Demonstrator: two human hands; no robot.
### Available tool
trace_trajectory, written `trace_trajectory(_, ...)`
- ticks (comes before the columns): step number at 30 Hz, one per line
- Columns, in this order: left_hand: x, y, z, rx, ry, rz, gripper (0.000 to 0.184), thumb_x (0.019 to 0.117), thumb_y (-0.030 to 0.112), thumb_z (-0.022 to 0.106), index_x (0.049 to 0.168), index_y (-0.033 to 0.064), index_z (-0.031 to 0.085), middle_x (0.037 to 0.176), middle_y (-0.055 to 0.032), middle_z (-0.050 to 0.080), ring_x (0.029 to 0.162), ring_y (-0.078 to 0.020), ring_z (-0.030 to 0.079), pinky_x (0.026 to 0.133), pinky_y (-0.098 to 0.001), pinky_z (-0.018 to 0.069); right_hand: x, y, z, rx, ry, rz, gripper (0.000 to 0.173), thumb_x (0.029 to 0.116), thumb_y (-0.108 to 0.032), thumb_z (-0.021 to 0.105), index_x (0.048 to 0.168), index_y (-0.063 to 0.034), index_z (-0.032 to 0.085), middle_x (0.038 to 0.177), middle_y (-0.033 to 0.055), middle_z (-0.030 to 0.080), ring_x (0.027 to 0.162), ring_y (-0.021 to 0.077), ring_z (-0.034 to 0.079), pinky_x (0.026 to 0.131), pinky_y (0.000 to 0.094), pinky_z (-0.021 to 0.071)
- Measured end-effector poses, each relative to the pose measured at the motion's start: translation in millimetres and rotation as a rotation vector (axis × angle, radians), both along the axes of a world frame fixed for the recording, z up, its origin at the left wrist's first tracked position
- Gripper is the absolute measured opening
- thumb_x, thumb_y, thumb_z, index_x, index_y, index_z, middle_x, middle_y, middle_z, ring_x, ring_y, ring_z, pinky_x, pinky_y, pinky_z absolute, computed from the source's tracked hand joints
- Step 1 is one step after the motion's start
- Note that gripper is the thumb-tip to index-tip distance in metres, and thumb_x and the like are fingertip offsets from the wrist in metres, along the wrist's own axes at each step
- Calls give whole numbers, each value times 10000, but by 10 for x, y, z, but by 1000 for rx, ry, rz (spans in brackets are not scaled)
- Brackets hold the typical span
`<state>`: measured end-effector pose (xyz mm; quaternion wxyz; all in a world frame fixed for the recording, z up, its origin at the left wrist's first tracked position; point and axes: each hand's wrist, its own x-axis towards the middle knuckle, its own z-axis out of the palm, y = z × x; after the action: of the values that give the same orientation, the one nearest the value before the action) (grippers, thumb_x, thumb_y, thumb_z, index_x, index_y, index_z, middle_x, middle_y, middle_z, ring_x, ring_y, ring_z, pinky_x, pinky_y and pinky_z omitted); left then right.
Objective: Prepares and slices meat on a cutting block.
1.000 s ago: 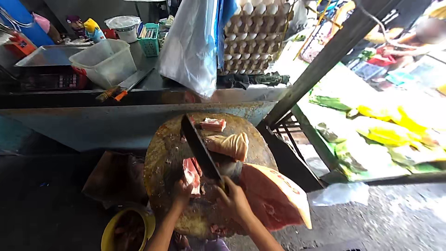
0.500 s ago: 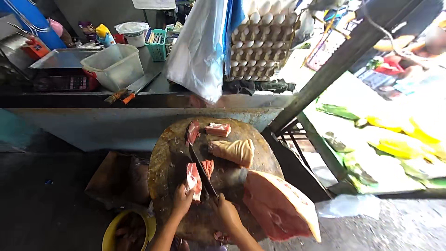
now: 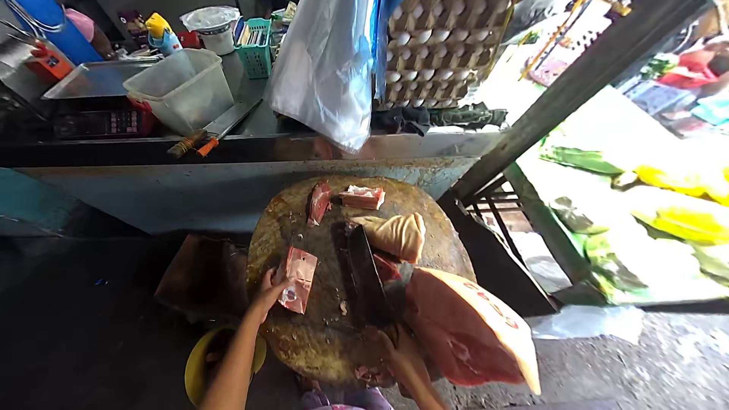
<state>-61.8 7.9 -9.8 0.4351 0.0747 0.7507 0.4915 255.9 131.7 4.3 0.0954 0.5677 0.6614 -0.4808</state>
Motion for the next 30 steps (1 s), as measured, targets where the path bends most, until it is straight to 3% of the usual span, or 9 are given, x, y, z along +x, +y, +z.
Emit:
trace_trajectory(6, -9, 103, 122, -22, -9, -165, 749, 908, 72, 744, 1519, -29, 323, 1391, -265, 544, 1214, -318, 602, 1014, -448, 519, -22, -5, 38, 25, -30, 29, 599, 1062, -398, 559, 1478, 19, 451, 1262, 283, 643, 1149, 408, 658, 1005, 567, 503)
trace_trajectory(8, 35, 179, 235, -44, 104, -256, 889, 832, 50, 794, 1542, -28, 266, 1454, -263, 499, 1305, -313, 552, 1079, -439, 483, -25, -7, 37, 36, -24, 29, 586, 1061, -397, 559, 1462, 22, 470, 1245, 282, 649, 1141, 406, 660, 1000, 567, 503)
trace_trajectory(11, 154, 289, 398, -184, 632, -533, 890, 761, 136, 832, 1510, -30, 381, 1499, -283, 447, 1412, -395, 434, 1180, -503, 363, -19, -16, 11, 43, -29, 30, 596, 1063, -412, 551, 1476, 8, 457, 1251, 273, 650, 1132, 394, 667, 993, 558, 510)
trace_trajectory(14, 291, 141, 83, 9, 1215, -494, 514, 786, -122, 640, 1284, 3, 658, 1416, -344, 522, 1361, -549, 452, 1137, -632, 361, -18, -24, 33, 39, -42, 42, 615, 1066, -418, 541, 1500, 4, 435, 1275, 273, 644, 1160, 394, 659, 1011, 556, 502)
trace_trajectory(16, 287, 7, -81, 95, 1354, -427, 416, 844, -172, 571, 1178, 31, 713, 1454, -358, 494, 1377, -575, 436, 1134, -645, 378, -29, -29, 49, 53, -45, 50, 613, 1065, -424, 540, 1488, 9, 445, 1276, 268, 645, 1175, 392, 652, 1022, 557, 494)
trace_trajectory(20, 443, -246, -190, 94, 1110, -227, 327, 816, -144, 536, 1114, -78, 652, 1517, -338, 426, 1415, -481, 437, 1143, -540, 409, -38, -42, 65, 76, -33, 56, 609, 1071, -394, 536, 1503, 24, 433, 1317, 290, 624, 1234, 422, 620, 1057, 575, 468)
trace_trajectory(22, 549, -269, -179, 96, 878, -28, 423, 819, -92, 562, 1235, -162, 536, 1521, -353, 397, 1423, -446, 421, 1152, -505, 389, -32, -40, 47, 69, -33, 59, 615, 1073, -394, 533, 1506, 29, 425, 1310, 294, 626, 1223, 424, 626, 1049, 576, 473)
trace_trajectory(25, 586, -216, -89, 13, 542, 176, 612, 914, 4, 597, 1465, -110, 356, 1499, -328, 417, 1365, -392, 471, 1112, -488, 420, -16, -31, 38, 57, -18, 50, 623, 1071, -394, 537, 1509, 33, 416, 1306, 293, 627, 1211, 418, 633, 1045, 569, 479)
trace_trajectory(30, 446, -223, 11, -81, 234, 71, 809, 903, 24, 725, 1554, -56, 252, 1507, -314, 426, 1377, -379, 475, 1129, -478, 420, -9, -21, 11, 65, -15, 51, 634, 1069, -393, 546, 1518, 30, 402, 1320, 287, 622, 1204, 408, 639, 1043, 560, 484)
